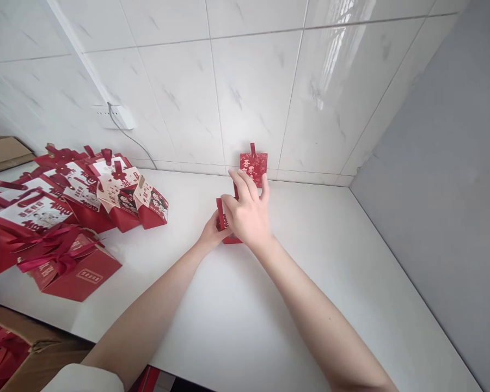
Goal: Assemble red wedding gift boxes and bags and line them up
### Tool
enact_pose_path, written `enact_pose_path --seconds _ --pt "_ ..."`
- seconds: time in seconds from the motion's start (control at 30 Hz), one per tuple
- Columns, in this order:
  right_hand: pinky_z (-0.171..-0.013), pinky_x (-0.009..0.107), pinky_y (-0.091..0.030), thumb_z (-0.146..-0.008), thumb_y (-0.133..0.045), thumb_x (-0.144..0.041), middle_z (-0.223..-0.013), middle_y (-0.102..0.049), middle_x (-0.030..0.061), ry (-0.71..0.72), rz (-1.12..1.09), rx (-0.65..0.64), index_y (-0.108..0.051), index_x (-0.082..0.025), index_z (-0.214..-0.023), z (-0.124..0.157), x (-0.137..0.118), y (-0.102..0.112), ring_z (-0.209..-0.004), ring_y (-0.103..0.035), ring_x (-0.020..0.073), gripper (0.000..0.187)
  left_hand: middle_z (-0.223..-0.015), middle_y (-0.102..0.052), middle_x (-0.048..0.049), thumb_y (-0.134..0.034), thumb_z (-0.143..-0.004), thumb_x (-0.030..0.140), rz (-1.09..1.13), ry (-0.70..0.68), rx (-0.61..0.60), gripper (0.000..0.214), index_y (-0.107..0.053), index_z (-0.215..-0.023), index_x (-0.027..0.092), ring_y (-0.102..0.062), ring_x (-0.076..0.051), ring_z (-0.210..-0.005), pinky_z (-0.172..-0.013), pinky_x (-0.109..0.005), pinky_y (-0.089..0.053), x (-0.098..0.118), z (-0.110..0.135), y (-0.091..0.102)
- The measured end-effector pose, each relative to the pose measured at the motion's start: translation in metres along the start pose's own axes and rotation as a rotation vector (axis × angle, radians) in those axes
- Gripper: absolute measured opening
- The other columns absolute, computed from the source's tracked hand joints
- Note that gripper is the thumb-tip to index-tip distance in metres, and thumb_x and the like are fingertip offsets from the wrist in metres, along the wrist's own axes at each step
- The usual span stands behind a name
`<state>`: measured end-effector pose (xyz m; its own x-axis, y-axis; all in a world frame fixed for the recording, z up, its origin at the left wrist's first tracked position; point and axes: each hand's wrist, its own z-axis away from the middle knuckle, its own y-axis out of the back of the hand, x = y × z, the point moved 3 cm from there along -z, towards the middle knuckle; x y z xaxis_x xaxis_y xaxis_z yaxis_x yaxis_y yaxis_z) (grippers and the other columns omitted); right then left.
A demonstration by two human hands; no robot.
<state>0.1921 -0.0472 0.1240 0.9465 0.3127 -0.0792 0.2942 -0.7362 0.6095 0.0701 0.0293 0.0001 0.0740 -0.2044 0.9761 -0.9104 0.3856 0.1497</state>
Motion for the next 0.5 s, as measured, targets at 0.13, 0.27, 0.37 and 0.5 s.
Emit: enact_pose_path --seconds 0.13,0.27,0.37,0.5 --pt "-0.116 0.058 -0.013 -0.097 -0.041 -0.024 -0.148 -0.044 0.0100 -0.036 -0.003 -0.044 -0.069 -0.022 -0.089 0.004 0.003 -0.013 -0.141 -0.033 0.0258 0.029 -0.104 -0.066 -0.0056 -0.077 -0.070 0.042 -0.039 -0.008 0.026 0.054 -0.053 -0.114 0.022 -0.065 -0.022 -0.090 -0.078 -0.035 -0.052 0.000 0.000 0.001" --pt "-0.116 0.059 -0.013 -0.097 -0.040 -0.026 -0.150 -0.041 0.0100 -0.046 -0.007 -0.056 -0.068 -0.022 -0.089 0.004 0.003 -0.015 -0.143 -0.030 0.0265 0.029 -0.100 -0.066 -0.0050 -0.077 -0.070 0.045 -0.047 -0.008 0.028 0.053 -0.053 -0.112 0.022 -0.064 -0.021 -0.085 -0.075 -0.034 -0.052 0.002 0.002 0.001" --pt "-0.116 0.059 -0.011 -0.098 -0.039 -0.029 -0.153 -0.037 0.0096 -0.049 -0.022 -0.079 -0.068 -0.022 -0.089 0.004 0.002 -0.012 -0.144 -0.027 0.0270 0.031 -0.100 -0.066 -0.0050 -0.070 -0.077 0.049 0.024 -0.047 0.027 0.047 -0.053 -0.111 0.022 -0.065 -0.021 -0.088 -0.078 -0.034 -0.052 0.006 0.003 0.000" --pt "-0.115 0.059 -0.013 -0.095 -0.044 -0.038 -0.157 -0.027 0.0110 -0.111 -0.155 -0.100 -0.057 -0.023 -0.124 0.002 0.014 -0.008 -0.144 -0.024 0.0299 0.035 -0.114 -0.065 -0.0077 -0.059 -0.084 0.054 0.067 -0.098 0.078 0.044 -0.055 -0.114 0.021 -0.063 -0.023 -0.105 -0.088 -0.035 -0.052 0.009 0.000 0.003"
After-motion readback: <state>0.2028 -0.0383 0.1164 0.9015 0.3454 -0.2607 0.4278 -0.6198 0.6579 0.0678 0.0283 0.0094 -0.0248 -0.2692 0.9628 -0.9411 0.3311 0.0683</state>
